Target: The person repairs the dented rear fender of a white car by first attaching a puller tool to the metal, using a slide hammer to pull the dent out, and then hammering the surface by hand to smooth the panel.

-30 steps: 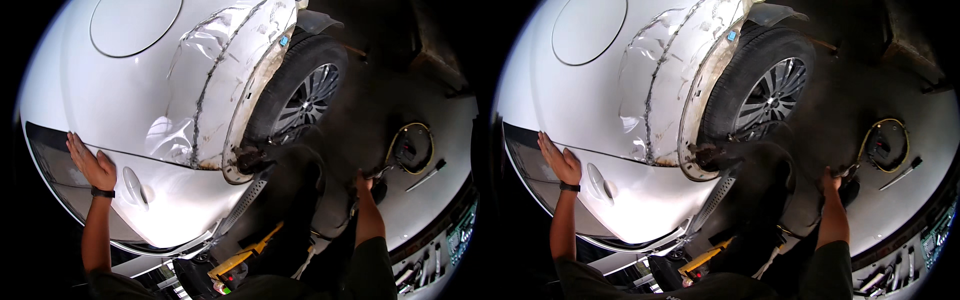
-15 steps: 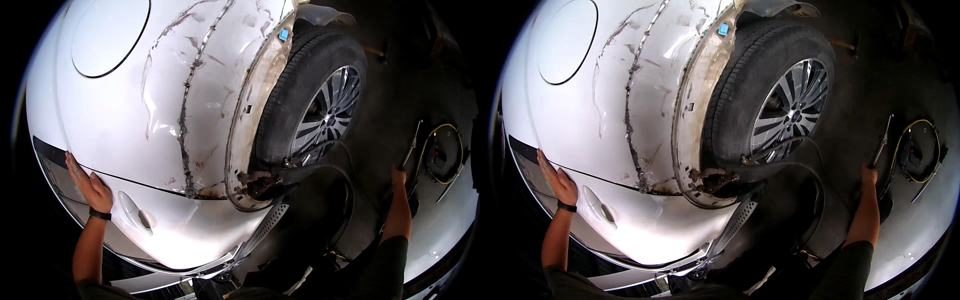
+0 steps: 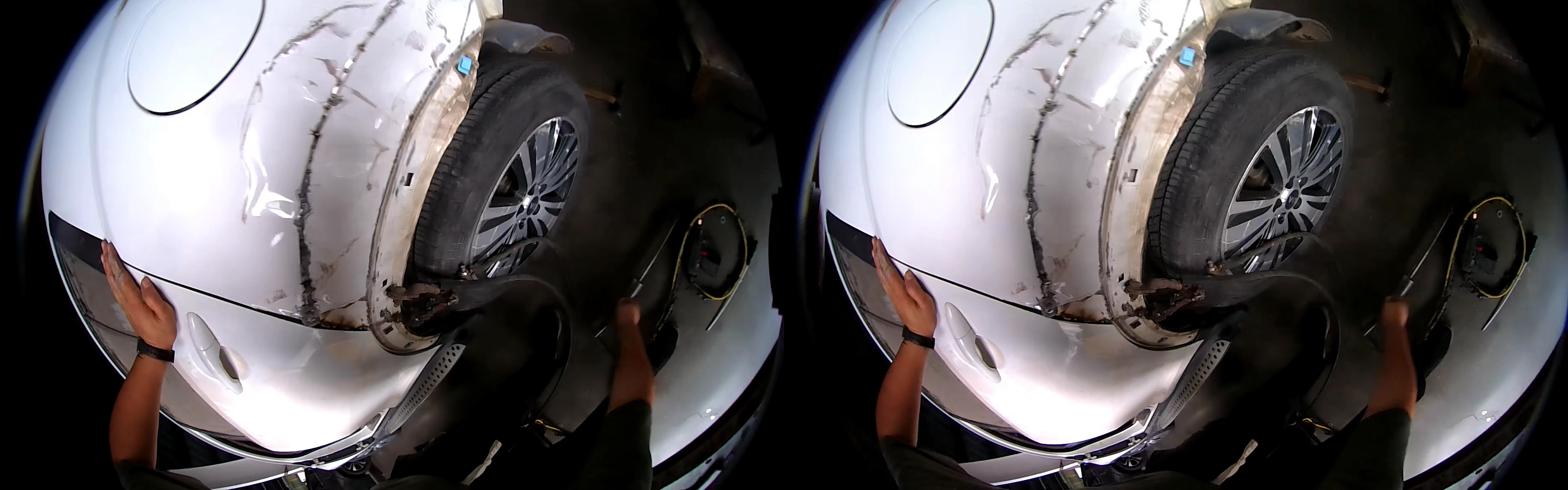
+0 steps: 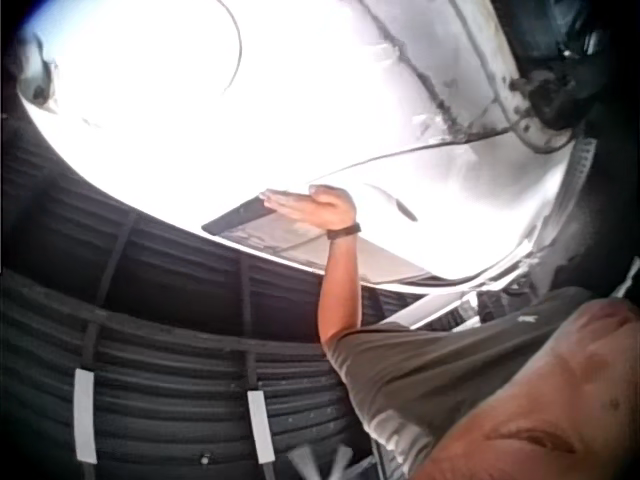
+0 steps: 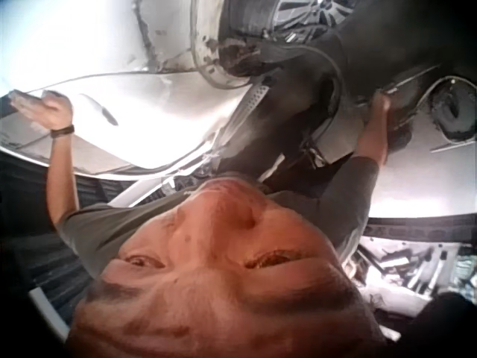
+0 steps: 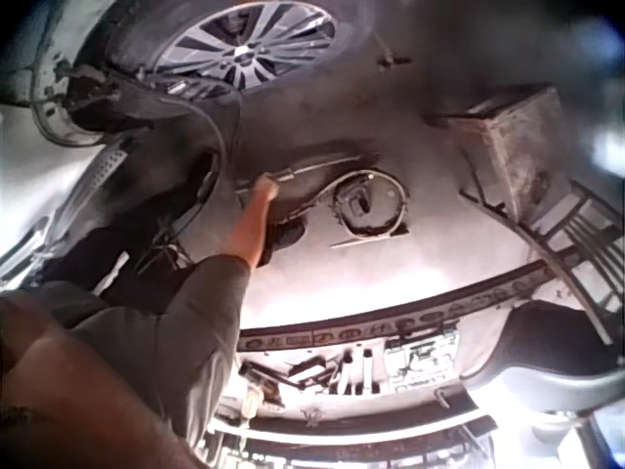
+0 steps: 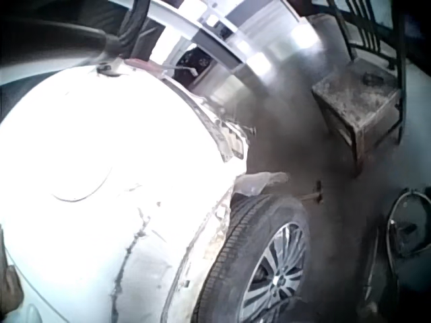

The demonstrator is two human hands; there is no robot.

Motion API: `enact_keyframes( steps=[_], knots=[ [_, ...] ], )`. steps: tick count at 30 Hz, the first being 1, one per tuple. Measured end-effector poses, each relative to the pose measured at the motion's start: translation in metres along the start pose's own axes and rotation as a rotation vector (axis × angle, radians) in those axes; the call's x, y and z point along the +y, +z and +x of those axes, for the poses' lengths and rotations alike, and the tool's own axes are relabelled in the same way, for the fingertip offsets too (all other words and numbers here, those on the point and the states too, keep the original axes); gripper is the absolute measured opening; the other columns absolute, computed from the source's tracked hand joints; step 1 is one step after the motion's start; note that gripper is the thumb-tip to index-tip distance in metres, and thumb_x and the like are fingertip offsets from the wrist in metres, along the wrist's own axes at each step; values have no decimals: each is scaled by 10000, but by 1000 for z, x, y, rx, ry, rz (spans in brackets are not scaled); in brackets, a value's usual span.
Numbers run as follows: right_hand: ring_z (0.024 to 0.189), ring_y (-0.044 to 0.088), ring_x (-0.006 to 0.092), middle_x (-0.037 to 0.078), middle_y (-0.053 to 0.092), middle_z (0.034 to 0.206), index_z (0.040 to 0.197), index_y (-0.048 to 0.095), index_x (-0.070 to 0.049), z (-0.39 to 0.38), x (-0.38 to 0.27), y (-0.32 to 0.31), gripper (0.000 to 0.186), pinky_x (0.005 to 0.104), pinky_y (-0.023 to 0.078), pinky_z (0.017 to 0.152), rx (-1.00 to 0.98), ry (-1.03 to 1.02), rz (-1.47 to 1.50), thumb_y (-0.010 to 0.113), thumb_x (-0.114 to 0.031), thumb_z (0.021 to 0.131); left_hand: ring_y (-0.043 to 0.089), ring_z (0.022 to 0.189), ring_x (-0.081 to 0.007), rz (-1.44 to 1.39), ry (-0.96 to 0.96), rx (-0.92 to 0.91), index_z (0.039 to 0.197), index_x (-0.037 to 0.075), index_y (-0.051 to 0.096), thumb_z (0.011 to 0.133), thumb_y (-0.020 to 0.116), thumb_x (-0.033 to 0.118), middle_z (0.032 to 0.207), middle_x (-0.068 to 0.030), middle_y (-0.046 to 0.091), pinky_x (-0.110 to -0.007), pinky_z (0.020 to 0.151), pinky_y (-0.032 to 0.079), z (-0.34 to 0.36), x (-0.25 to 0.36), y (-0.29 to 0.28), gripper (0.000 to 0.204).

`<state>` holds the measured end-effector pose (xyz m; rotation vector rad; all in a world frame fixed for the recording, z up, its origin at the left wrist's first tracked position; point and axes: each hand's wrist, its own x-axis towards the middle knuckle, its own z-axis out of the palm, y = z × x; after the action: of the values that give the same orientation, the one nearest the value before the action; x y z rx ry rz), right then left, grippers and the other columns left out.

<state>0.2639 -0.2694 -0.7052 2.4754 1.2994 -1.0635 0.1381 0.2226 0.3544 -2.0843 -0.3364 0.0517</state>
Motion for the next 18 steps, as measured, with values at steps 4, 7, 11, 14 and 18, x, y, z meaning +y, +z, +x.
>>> enact_keyframes(
  steps=[4, 7, 11, 14, 18],
  knots=[
    [1235, 650, 384, 212, 670, 1343, 1320, 636, 3, -56, -123, -44, 401, 439, 524, 1037, 28, 375, 780, 532, -301, 1080, 234, 1593, -472, -31, -31, 16, 1638, -77, 273, 1069, 385, 199, 1704, -289, 289, -540, 1302, 164, 10, 14, -9, 642],
    [1438, 505, 317, 209, 536, 1550, 1528, 487, 41, -93, -196, -258, 571, 389, 365, 1217, 347, 524, 1982, 553, -345, 1112, 234, 1591, -483, -57, -47, 40, 1647, -63, 267, 1062, 418, 238, 1705, -291, 286, -565, 1289, 172, 15, 17, -3, 675],
    [1564, 345, 303, 235, 356, 1686, 1624, 308, 63, -154, -253, -607, 654, 403, 289, 1265, 854, -284, 1838, 591, -198, 1096, 201, 1609, -476, -62, -141, -20, 1665, -47, 232, 991, 492, 234, 1729, -275, 244, -640, 1264, 126, -7, 12, -2, 775],
    [1576, 282, 458, 325, 284, 1685, 1629, 272, 84, -160, -260, -755, 750, 484, 225, 1293, 1262, -531, 1354, 605, -264, 1053, 149, 1628, -459, -154, -174, -67, 1666, -41, 232, 892, 620, 183, 1748, -250, 212, -677, 1257, 73, 4, 16, -8, 894],
    [1559, 210, 569, 428, 233, 1647, 1571, 293, 162, -163, -291, -856, 878, 621, 173, 1280, 1241, -341, 934, 506, -522, 1064, 132, 1632, -453, -220, -225, -77, 1659, -47, 244, 777, 700, 99, 1757, -234, 184, -701, 1251, 59, 8, 17, -11, 1003]
  ],
)
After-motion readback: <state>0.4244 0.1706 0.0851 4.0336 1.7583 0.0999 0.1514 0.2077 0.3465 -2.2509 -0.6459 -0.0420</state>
